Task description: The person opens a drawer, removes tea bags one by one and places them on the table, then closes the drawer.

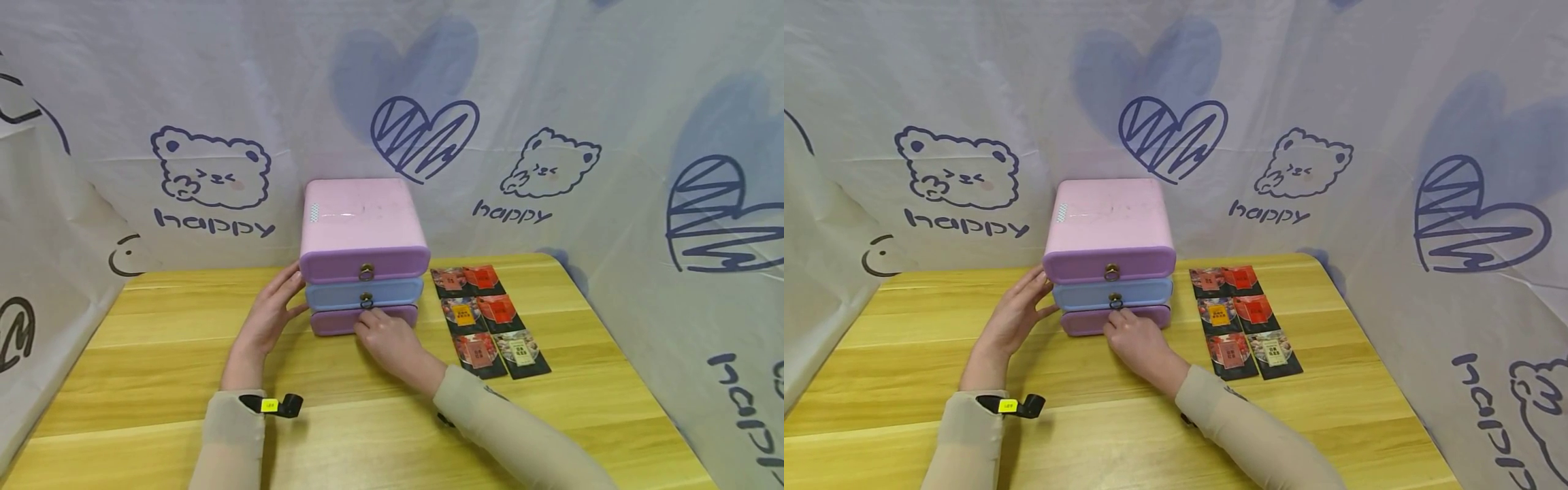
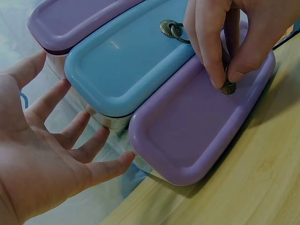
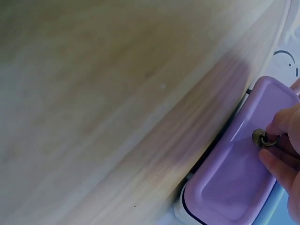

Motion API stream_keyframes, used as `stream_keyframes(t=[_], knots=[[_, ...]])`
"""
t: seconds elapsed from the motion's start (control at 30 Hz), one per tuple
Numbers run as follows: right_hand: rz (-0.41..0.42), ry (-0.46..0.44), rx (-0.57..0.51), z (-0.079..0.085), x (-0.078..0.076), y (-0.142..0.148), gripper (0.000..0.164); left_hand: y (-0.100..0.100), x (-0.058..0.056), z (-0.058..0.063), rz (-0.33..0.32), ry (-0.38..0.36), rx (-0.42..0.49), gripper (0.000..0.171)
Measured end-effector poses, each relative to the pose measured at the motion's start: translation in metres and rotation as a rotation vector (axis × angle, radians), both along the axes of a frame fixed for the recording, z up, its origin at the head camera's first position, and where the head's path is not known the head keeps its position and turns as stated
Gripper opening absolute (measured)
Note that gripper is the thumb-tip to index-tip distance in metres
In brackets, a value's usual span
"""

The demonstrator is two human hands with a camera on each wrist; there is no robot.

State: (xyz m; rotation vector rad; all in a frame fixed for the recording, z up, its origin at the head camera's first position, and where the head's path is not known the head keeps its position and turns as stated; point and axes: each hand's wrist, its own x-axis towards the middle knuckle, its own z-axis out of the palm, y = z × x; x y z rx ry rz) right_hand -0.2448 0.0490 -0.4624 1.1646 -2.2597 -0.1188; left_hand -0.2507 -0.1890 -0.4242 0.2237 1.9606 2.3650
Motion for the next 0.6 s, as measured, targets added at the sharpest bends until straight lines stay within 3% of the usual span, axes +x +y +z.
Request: stream_keyframes(t=[0.6], knots=[[-0.018,-0.014,-0.024,0.0016,-0.0001,-0.0024,0.017,-0.0005,-0.0005,-0.0010,-0.005,0.006,0.013,0.048]])
